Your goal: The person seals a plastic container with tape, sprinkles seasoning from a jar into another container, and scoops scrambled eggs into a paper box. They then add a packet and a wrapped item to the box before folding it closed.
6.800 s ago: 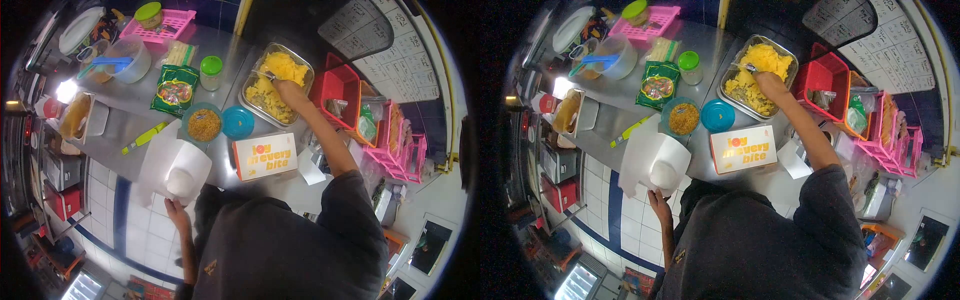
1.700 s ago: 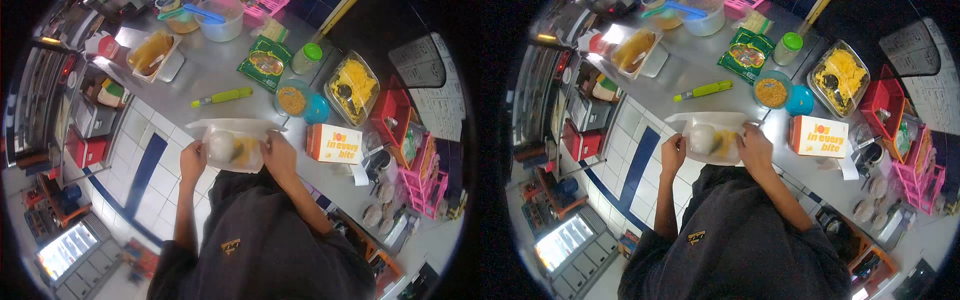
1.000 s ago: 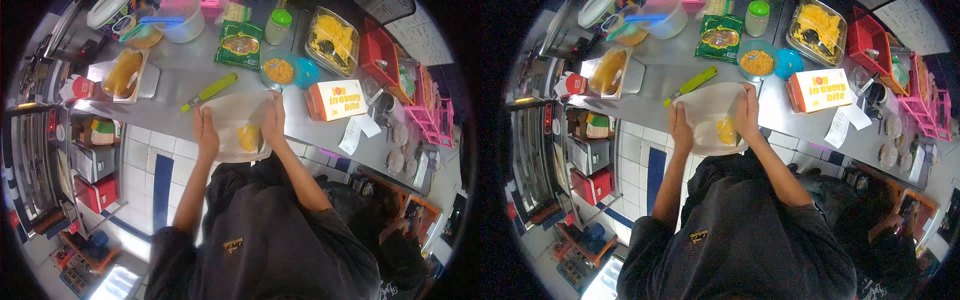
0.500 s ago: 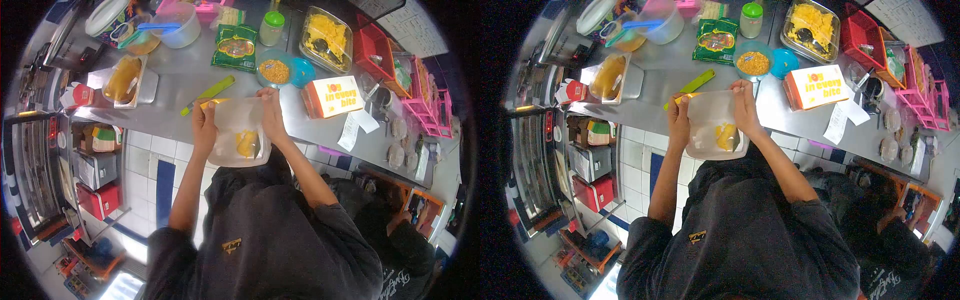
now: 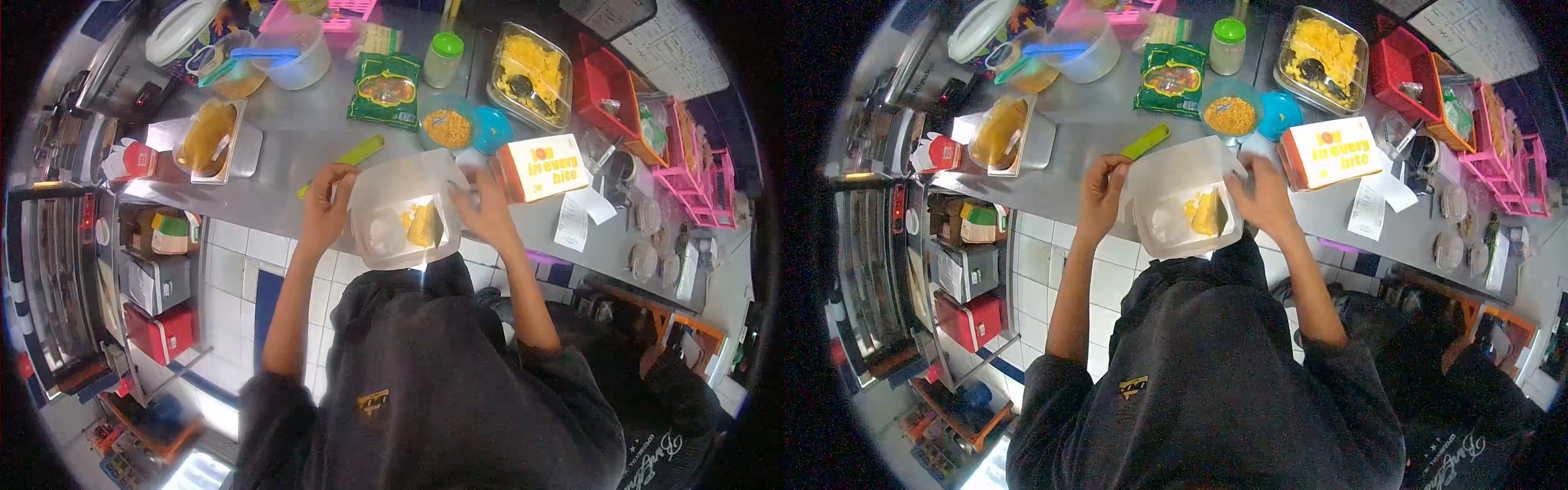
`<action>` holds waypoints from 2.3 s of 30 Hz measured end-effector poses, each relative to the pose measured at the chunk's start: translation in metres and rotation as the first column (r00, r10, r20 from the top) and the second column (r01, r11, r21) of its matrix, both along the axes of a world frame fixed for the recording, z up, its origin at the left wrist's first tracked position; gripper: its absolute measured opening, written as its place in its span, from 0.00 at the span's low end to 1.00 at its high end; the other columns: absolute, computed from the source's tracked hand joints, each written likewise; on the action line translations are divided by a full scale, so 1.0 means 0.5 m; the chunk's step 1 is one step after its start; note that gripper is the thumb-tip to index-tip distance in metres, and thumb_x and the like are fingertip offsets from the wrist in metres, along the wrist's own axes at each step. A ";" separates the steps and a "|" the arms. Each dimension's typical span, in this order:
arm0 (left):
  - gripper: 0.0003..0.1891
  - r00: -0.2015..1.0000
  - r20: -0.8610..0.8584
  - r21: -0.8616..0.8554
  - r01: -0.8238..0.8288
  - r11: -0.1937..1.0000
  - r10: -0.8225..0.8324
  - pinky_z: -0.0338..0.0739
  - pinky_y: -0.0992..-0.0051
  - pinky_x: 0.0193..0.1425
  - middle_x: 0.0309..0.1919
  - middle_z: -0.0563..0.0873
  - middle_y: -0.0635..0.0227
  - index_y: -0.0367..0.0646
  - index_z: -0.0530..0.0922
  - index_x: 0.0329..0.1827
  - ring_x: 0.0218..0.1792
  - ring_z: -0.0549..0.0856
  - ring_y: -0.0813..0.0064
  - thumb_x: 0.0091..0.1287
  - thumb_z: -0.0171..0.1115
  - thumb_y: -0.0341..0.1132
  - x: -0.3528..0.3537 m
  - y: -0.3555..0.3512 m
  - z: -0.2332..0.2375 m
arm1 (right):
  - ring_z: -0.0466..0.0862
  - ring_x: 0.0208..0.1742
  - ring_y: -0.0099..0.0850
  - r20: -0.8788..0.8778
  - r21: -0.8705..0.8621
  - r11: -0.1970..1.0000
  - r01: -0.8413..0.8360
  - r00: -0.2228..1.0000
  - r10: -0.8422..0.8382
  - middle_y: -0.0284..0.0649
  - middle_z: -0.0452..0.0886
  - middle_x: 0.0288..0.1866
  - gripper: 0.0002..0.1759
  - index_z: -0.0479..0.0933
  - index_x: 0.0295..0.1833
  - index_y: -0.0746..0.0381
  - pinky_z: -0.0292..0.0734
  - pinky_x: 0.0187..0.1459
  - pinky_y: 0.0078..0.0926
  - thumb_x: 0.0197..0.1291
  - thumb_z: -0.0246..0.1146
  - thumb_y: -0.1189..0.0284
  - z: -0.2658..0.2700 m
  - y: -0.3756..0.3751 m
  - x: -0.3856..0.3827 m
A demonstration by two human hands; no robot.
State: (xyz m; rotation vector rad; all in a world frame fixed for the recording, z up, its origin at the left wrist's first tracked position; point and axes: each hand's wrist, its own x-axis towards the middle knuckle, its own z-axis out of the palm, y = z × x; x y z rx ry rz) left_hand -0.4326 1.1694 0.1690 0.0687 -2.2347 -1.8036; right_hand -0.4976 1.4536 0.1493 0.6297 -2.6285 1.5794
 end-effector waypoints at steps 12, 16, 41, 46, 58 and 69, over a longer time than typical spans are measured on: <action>0.10 0.997 0.060 -0.040 0.057 0.998 -0.055 0.74 0.78 0.51 0.42 0.85 0.68 0.36 0.80 0.48 0.43 0.79 0.81 0.80 0.51 0.32 0.035 0.021 0.021 | 0.87 0.27 0.43 0.245 0.302 0.942 0.149 0.942 -0.228 0.56 0.84 0.26 0.20 0.81 0.41 0.72 0.77 0.31 0.42 0.67 0.63 0.61 -0.026 -0.011 0.047; 0.11 0.995 0.066 -0.038 0.070 0.997 -0.068 0.74 0.77 0.51 0.42 0.84 0.66 0.36 0.80 0.48 0.43 0.80 0.80 0.80 0.50 0.31 0.022 0.021 0.023 | 0.88 0.33 0.50 0.340 0.287 0.942 0.171 0.902 -0.267 0.59 0.84 0.29 0.22 0.79 0.45 0.75 0.80 0.36 0.44 0.68 0.60 0.62 -0.007 -0.018 0.030; 0.09 0.889 0.266 -0.007 0.387 0.922 -0.372 0.74 0.62 0.63 0.50 0.84 0.54 0.39 0.87 0.47 0.56 0.81 0.57 0.67 0.63 0.28 0.046 -0.022 0.062 | 0.83 0.55 0.51 0.325 0.212 0.977 -0.029 0.945 -0.042 0.57 0.83 0.52 0.19 0.75 0.61 0.68 0.76 0.57 0.42 0.72 0.53 0.68 0.159 -0.019 0.025; 0.17 0.879 0.334 -0.338 0.450 0.827 -0.342 0.71 0.57 0.68 0.67 0.74 0.50 0.39 0.82 0.60 0.68 0.74 0.51 0.69 0.63 0.30 0.116 0.008 0.026 | 0.75 0.64 0.59 0.351 0.412 0.889 -0.199 0.935 0.047 0.63 0.75 0.64 0.24 0.66 0.68 0.74 0.71 0.65 0.46 0.75 0.48 0.68 0.071 -0.034 0.107; 0.29 0.885 0.464 0.015 -0.023 1.000 0.014 0.63 0.63 0.75 0.71 0.70 0.40 0.32 0.58 0.78 0.72 0.70 0.47 0.75 0.48 0.29 0.152 0.074 -0.096 | 0.75 0.67 0.56 0.197 -0.034 0.999 0.007 0.980 0.000 0.65 0.74 0.64 0.25 0.63 0.73 0.72 0.68 0.68 0.41 0.73 0.46 0.73 -0.047 -0.014 0.126; 0.19 0.811 0.585 -0.038 -0.006 0.999 0.027 0.76 0.74 0.57 0.48 0.87 0.59 0.28 0.79 0.59 0.50 0.83 0.74 0.78 0.54 0.37 0.123 -0.014 -0.100 | 0.87 0.39 0.51 0.549 0.255 0.967 0.010 0.821 -0.154 0.61 0.84 0.39 0.23 0.82 0.43 0.69 0.81 0.50 0.45 0.67 0.50 0.60 -0.013 0.018 0.041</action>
